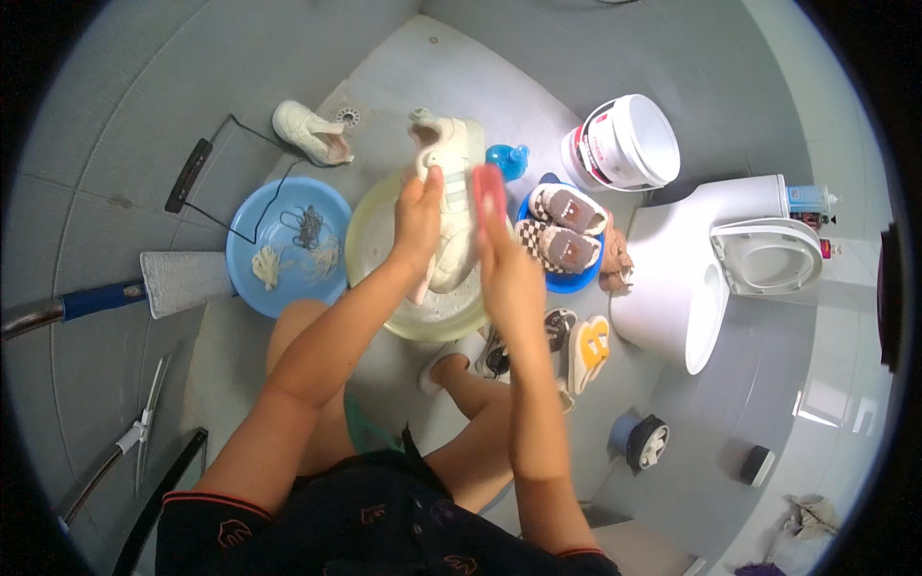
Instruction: The person scrubs a white sneaker with a pink brush in a basin of soapy water. They repeatedly scrub the upper, sole, and interior of the shoe, occasionally dipping it into the water to rinse or re-soap.
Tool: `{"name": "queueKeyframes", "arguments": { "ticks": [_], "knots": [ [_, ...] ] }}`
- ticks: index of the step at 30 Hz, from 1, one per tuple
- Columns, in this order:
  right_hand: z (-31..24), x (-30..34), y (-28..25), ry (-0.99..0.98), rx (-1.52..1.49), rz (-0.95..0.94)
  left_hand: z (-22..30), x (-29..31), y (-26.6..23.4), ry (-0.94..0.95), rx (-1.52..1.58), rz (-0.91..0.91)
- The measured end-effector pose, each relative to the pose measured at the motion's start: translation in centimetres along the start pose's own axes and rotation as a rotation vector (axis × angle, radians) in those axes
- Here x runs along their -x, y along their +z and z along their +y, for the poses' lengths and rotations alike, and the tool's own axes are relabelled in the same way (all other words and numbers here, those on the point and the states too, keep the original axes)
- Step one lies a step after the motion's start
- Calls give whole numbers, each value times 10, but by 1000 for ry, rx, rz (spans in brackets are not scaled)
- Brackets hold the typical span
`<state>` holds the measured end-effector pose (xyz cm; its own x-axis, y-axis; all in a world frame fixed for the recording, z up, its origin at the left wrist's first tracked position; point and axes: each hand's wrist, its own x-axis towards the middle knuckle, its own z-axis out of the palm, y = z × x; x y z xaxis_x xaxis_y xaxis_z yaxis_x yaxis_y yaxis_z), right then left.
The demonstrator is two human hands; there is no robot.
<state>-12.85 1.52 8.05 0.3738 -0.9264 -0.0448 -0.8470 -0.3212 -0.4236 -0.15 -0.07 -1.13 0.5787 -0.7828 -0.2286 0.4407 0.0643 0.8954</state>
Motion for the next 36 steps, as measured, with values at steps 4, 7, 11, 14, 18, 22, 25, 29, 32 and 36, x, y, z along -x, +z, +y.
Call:
{"name": "queueKeyframes", "arguments": {
  "ticks": [4, 7, 11, 14, 18, 22, 25, 29, 32, 36],
  "knots": [
    [-19, 68, -4, 34, -2, -72, 7, -11, -8, -1, 136, 22],
    [-31, 23, -15, 106, 16, -65, 0, -6, -13, 25, 9, -97],
    [-7, -23, -9, -25, -18, 99, -2, 5, 0, 24, -7, -122],
    [-12, 17, -3, -39, -2, 50, 5, -2, -3, 46, 68, -33],
    [-17, 51, -1, -5, 48, -8, 9, -7, -6, 64, 111, -8],
    [-12, -12, -11, -53, 42, 125, -5, 1, 2, 83, 5, -81],
    [-10, -30, -11, -12, 49, 116, -13, 3, 3, 89, -5, -89],
    [-15, 29, 4, -17, 7, 38, -16, -16, -11, 111, 3, 2],
    [-22, 76, 10, 3, 15, 1, 7, -16, -7, 45, 185, 41],
    [-24, 55, 11, 6, 87, 18, 13, -5, -7, -44, 82, 85]
  ]
}}
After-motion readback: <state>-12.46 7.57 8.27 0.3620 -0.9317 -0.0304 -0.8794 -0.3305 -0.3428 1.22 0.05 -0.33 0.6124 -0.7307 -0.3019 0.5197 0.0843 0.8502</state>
